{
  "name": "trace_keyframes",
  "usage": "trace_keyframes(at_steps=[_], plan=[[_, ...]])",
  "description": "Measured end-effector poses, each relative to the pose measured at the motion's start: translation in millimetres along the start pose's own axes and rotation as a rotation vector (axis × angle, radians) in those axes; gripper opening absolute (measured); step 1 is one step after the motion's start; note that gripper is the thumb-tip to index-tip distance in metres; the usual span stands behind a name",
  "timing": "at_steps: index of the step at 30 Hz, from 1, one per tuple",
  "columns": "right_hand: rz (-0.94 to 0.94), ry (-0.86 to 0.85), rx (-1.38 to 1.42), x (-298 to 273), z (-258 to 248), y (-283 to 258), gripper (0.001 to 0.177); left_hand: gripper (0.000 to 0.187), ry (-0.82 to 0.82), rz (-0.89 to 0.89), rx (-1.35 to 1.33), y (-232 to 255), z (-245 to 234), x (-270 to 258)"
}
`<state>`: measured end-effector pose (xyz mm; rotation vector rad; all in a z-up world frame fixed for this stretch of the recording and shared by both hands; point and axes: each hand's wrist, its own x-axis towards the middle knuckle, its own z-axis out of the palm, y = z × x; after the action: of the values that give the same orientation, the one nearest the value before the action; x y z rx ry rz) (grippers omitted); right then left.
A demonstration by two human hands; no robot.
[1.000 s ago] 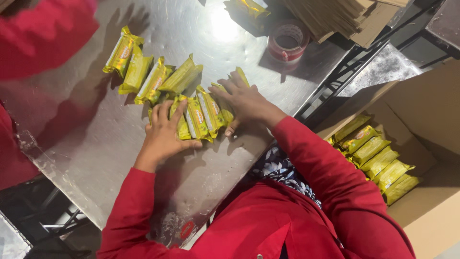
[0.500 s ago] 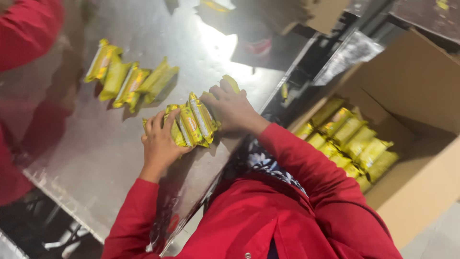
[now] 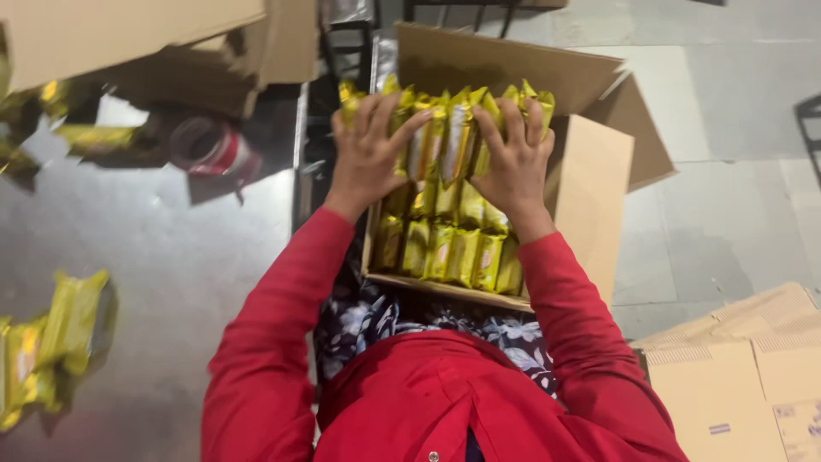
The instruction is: The person assembles a cardboard box, seals it with red tape, and then packs yellow-wrapped snack bars into it. They arrange the bars in neat rows and fill the box to capacity before closing the flaps.
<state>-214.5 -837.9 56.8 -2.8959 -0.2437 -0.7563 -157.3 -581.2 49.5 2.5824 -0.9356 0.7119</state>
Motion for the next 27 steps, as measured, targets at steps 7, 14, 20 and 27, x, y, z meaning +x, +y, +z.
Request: trace_keyframes(at_steps=[7,14,20,27], plan=[[0.349,-0.341,-0.225,-18.1,118.7,82.8,0.086,0.105,-0.266,0.069,0.195,3.0,160.3,44.8],[0.432,-0.647,0.013,-35.9,191.9,123.8,0.07,0.076,-0.779,-0.068,0.052,-20.2,262.9,33.7],[0.63,-1.019,0.344,-28.3,209.5,156.6,0.076,0.089,-0.891,-0.021,-0.074,-28.0,242.1,43.1],[0.124,-0.061,-0.089,-36.4,172.2,84.5,0.074,0.073,-0.242,-0.261,-0.225,11.7,259.7,-11.0]])
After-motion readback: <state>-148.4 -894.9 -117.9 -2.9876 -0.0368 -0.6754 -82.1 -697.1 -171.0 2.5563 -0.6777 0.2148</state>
